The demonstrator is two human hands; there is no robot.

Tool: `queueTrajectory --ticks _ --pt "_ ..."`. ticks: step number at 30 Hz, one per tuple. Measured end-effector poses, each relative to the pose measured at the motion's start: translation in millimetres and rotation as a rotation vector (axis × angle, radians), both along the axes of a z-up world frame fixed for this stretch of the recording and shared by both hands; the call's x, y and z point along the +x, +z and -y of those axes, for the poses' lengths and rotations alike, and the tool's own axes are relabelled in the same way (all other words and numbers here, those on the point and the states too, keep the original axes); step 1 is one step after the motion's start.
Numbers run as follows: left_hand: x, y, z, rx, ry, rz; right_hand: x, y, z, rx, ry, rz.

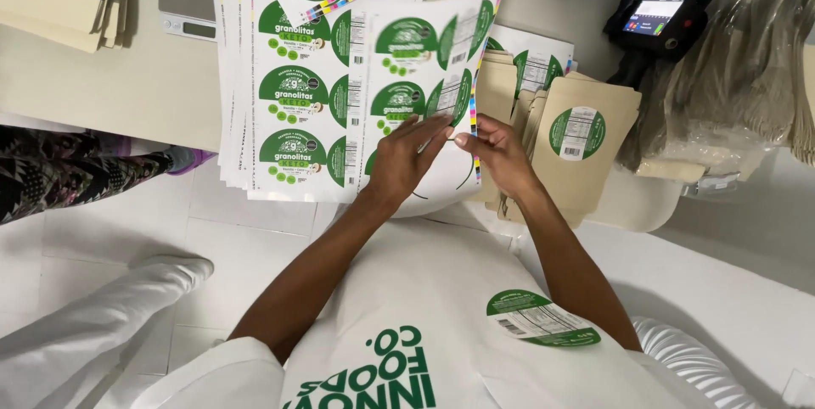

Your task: Peeling circular product labels from a large sheet and applying them to the front of paper packaging bags.

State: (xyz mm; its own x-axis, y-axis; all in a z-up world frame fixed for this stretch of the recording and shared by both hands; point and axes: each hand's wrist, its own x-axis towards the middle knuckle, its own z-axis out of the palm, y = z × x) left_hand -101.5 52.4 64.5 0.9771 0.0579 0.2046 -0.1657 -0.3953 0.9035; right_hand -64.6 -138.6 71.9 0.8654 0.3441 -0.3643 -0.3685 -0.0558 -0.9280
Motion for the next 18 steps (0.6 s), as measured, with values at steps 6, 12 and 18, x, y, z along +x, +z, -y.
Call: queueTrajectory --ticks 6,12,18 --pt "8 25 -11 -0.452 0.236 -0.186 -3 -10 15 0.113 -0.098 -0.147" --pt "-4 68 -76 -0.459 0.195 -0.224 -8 -55 57 0.127 -0.286 -0.284" --pt "-43 155 -120 -0.846 -1.42 -0.93 34 -38 48 0.259 -0.206 -0.201"
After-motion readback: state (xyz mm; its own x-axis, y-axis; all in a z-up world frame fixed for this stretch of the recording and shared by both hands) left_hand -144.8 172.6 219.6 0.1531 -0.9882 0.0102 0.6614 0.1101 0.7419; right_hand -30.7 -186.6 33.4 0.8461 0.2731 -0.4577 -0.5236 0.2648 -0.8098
